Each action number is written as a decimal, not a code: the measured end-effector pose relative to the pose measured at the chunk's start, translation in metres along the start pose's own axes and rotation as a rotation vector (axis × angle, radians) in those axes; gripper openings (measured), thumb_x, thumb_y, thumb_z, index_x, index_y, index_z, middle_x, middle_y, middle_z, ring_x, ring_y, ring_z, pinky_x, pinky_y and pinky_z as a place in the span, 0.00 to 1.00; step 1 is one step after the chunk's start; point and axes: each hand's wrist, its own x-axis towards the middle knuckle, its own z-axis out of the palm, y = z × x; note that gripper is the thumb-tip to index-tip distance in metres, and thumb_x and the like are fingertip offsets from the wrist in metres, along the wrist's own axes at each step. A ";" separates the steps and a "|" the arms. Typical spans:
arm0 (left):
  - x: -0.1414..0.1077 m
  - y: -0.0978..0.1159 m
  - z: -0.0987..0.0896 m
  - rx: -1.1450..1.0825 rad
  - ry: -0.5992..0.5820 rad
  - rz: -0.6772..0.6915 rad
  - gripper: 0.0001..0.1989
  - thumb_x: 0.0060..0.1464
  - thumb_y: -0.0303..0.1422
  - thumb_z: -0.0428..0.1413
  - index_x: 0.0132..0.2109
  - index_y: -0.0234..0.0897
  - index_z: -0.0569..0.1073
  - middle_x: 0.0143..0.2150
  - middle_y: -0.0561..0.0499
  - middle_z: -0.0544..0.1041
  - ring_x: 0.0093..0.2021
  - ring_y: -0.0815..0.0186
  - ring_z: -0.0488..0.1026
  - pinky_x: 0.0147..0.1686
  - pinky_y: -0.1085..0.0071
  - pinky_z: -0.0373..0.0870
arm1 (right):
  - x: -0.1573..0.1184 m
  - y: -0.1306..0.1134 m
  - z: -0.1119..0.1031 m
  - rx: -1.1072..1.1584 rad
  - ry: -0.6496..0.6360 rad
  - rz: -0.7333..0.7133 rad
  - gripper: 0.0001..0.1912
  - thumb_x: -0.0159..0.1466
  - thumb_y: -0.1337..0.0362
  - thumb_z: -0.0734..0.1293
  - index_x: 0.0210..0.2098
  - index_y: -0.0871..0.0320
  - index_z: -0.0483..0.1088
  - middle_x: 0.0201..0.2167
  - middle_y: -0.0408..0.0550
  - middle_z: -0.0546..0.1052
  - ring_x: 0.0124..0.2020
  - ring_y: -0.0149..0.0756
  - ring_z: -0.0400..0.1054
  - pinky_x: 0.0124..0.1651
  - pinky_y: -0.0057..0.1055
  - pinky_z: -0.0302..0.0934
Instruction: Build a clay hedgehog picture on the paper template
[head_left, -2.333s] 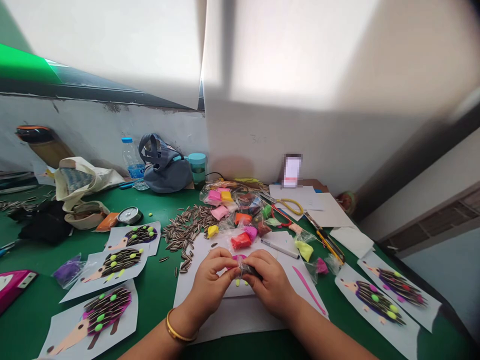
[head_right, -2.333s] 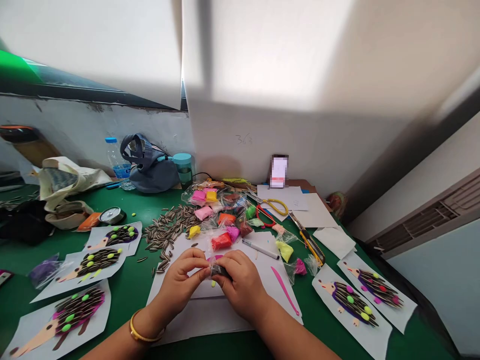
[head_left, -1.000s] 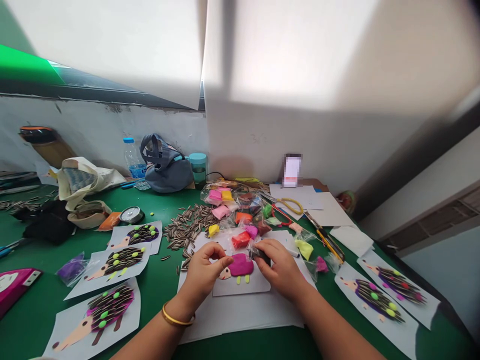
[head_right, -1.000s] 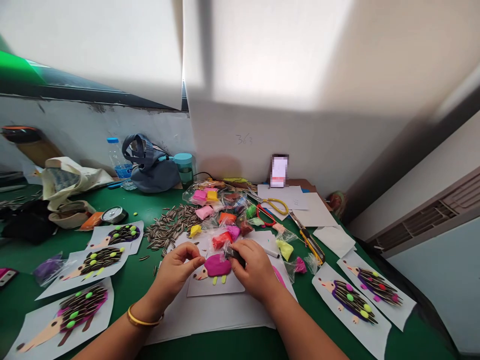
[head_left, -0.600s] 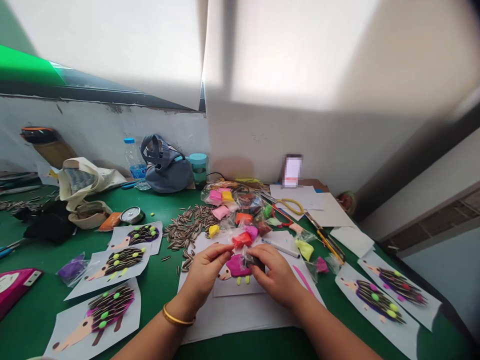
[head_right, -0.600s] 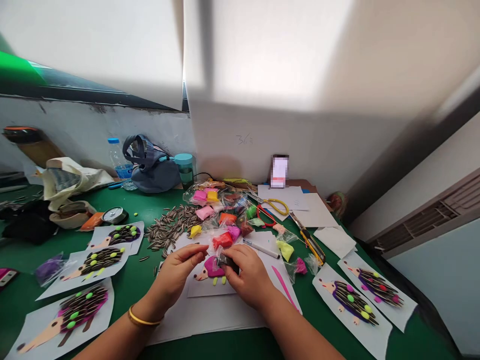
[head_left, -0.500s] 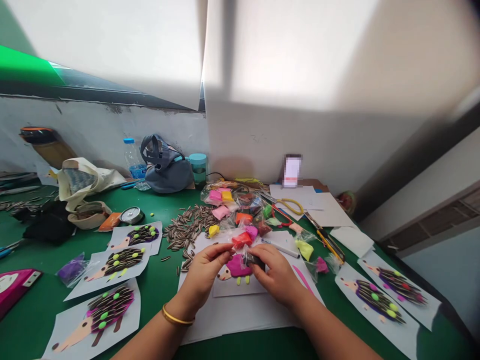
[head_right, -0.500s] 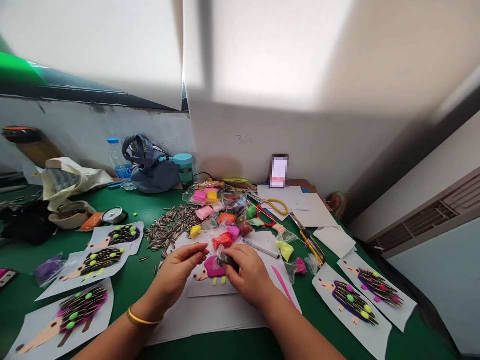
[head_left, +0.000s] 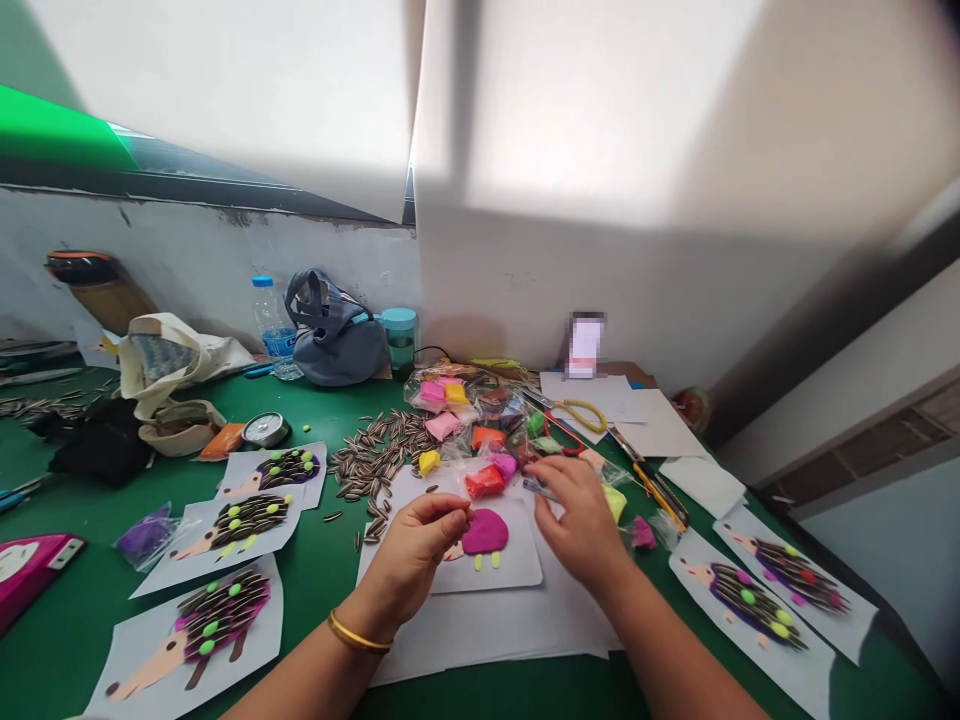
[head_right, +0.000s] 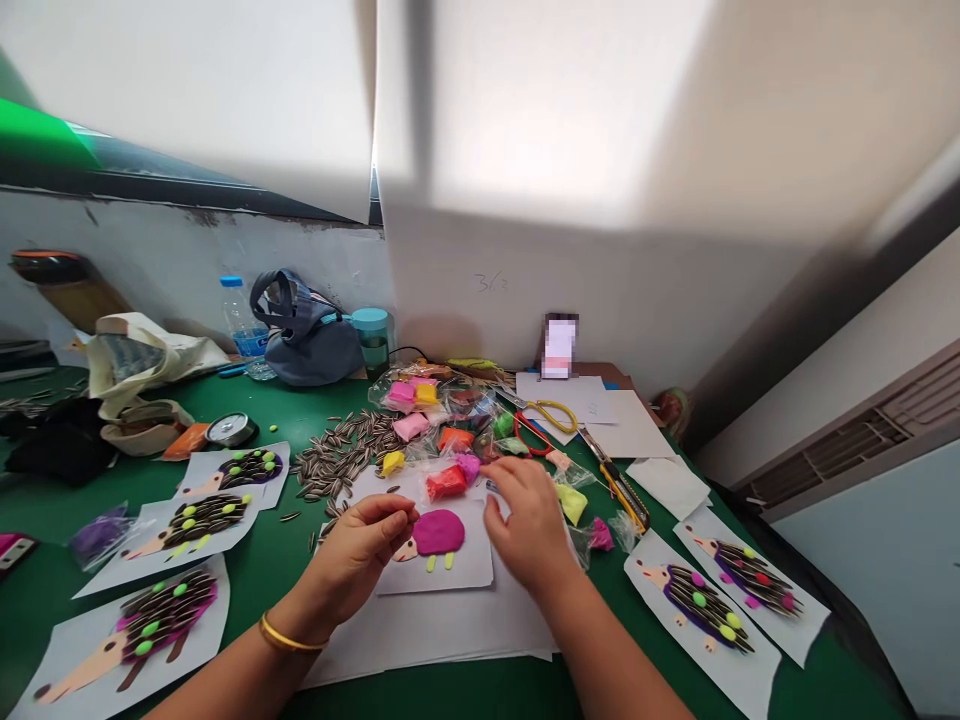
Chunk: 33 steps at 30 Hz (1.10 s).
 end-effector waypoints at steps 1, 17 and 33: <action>0.000 -0.001 0.000 0.032 -0.009 0.026 0.14 0.39 0.35 0.72 0.35 0.37 0.81 0.31 0.50 0.80 0.31 0.70 0.73 0.29 0.78 0.68 | -0.004 -0.014 0.004 0.153 -0.064 0.025 0.17 0.61 0.68 0.61 0.48 0.54 0.74 0.48 0.52 0.74 0.53 0.45 0.65 0.57 0.44 0.57; -0.002 -0.003 -0.010 1.062 -0.134 0.982 0.09 0.60 0.28 0.57 0.43 0.43 0.81 0.36 0.48 0.74 0.36 0.65 0.73 0.34 0.70 0.73 | -0.026 -0.050 0.029 1.180 -0.530 0.474 0.26 0.53 0.73 0.60 0.48 0.53 0.77 0.40 0.45 0.76 0.45 0.38 0.64 0.51 0.36 0.57; 0.001 -0.003 -0.012 1.349 -0.080 0.785 0.15 0.64 0.38 0.49 0.30 0.39 0.71 0.27 0.50 0.71 0.28 0.64 0.65 0.29 0.69 0.59 | -0.020 -0.043 0.022 0.832 -0.501 0.307 0.22 0.60 0.70 0.61 0.50 0.51 0.75 0.46 0.48 0.77 0.47 0.40 0.72 0.53 0.41 0.65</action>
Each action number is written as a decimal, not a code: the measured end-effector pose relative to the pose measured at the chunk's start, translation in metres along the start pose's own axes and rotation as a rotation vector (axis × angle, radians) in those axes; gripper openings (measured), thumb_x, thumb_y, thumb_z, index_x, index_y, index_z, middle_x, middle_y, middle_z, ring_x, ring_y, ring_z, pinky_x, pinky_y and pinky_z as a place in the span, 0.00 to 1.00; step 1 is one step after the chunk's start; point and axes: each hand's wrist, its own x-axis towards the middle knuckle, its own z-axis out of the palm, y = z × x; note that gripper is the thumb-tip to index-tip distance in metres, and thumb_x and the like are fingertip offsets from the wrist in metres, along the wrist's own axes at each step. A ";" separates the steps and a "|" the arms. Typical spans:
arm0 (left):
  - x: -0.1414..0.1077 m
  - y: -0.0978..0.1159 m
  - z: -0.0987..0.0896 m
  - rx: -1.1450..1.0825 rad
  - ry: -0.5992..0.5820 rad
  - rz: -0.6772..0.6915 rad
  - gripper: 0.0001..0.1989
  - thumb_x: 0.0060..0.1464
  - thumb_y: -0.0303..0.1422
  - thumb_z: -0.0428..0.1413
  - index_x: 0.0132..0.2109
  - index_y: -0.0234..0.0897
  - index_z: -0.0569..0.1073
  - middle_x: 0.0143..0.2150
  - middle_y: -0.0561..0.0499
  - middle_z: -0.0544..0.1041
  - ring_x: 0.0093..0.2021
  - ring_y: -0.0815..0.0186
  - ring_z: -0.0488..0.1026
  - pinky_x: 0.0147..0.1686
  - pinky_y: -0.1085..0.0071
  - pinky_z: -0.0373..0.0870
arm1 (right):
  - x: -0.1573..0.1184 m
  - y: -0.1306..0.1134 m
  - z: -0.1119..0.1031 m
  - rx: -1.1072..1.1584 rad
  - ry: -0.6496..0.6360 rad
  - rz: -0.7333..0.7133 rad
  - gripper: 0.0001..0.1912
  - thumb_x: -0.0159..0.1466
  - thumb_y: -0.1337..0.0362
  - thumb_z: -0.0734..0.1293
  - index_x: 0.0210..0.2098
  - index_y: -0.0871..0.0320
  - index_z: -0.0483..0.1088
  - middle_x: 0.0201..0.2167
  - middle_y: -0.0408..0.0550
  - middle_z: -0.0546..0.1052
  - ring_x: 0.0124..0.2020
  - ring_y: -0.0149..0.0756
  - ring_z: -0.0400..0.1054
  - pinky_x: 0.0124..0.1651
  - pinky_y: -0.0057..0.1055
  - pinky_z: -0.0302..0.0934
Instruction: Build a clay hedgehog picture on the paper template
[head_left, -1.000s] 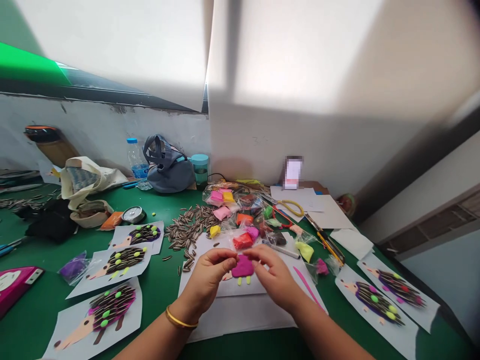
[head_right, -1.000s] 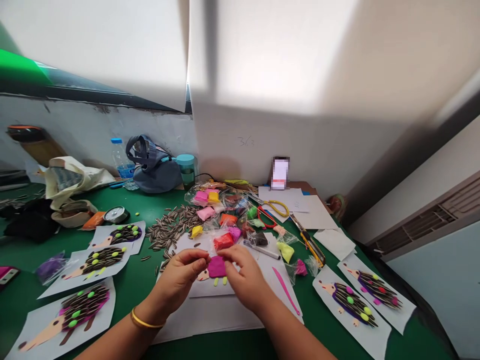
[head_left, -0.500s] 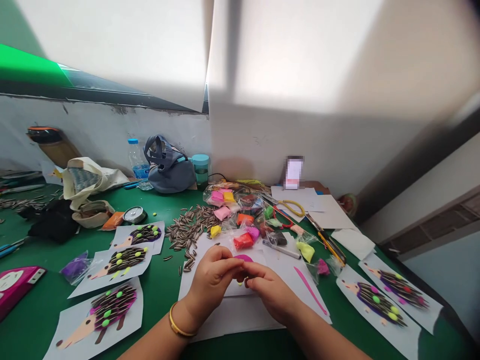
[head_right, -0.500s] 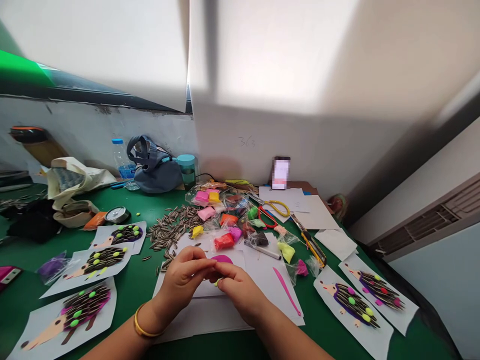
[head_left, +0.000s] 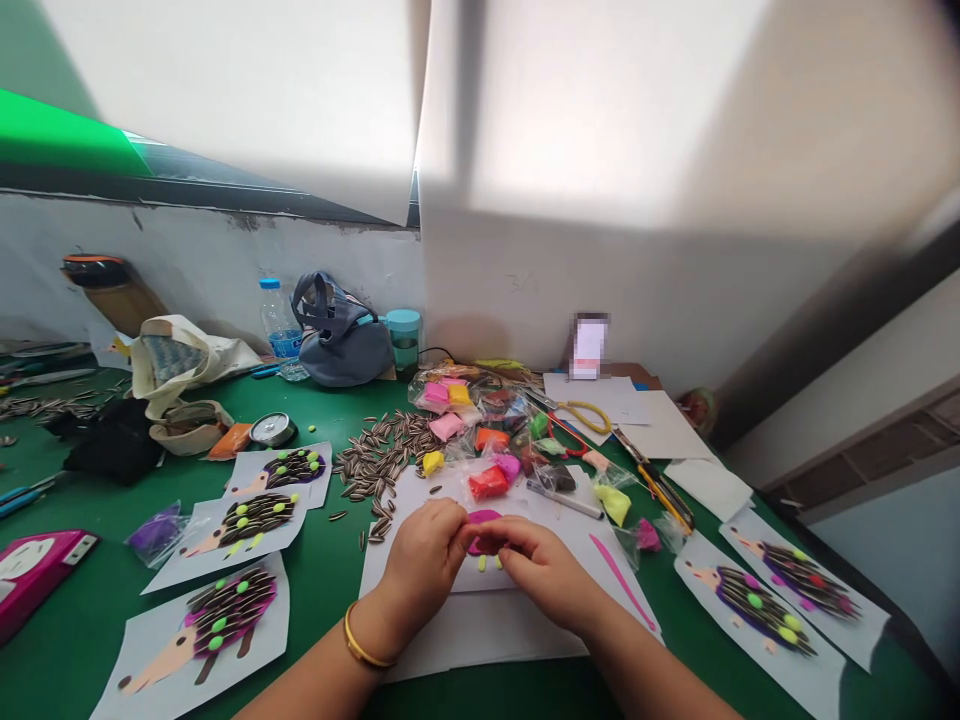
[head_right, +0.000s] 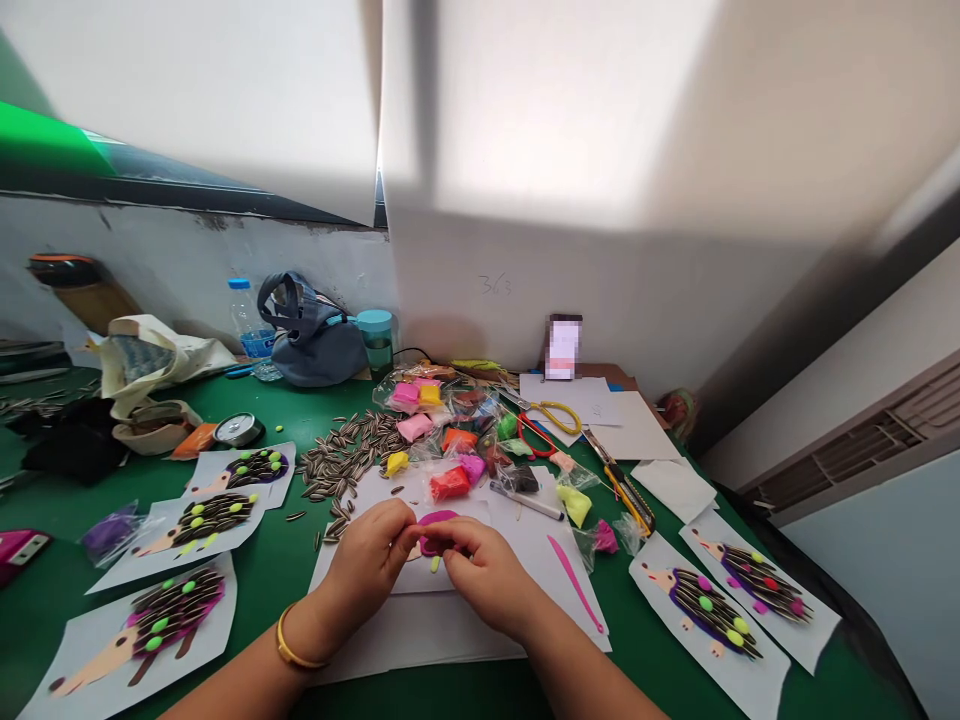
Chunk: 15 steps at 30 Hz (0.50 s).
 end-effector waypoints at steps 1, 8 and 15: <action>0.000 0.000 0.001 -0.005 -0.008 -0.015 0.16 0.64 0.39 0.49 0.29 0.39 0.70 0.26 0.51 0.71 0.27 0.65 0.64 0.28 0.70 0.57 | 0.000 0.000 -0.002 -0.031 0.023 -0.012 0.19 0.61 0.69 0.61 0.49 0.52 0.75 0.46 0.48 0.77 0.47 0.40 0.72 0.52 0.40 0.66; 0.000 0.007 0.001 -0.271 -0.083 -0.096 0.08 0.63 0.36 0.53 0.38 0.41 0.76 0.33 0.50 0.78 0.35 0.63 0.72 0.37 0.70 0.65 | 0.028 -0.005 -0.014 -0.372 0.185 -0.159 0.11 0.65 0.65 0.62 0.40 0.56 0.77 0.40 0.48 0.79 0.44 0.39 0.72 0.49 0.35 0.64; -0.008 0.014 0.003 -0.234 -0.082 0.094 0.15 0.63 0.40 0.53 0.31 0.39 0.76 0.27 0.48 0.76 0.29 0.63 0.70 0.31 0.69 0.61 | 0.130 -0.020 0.021 -1.202 -0.157 -0.294 0.13 0.69 0.65 0.61 0.48 0.53 0.75 0.44 0.47 0.78 0.48 0.36 0.69 0.50 0.30 0.62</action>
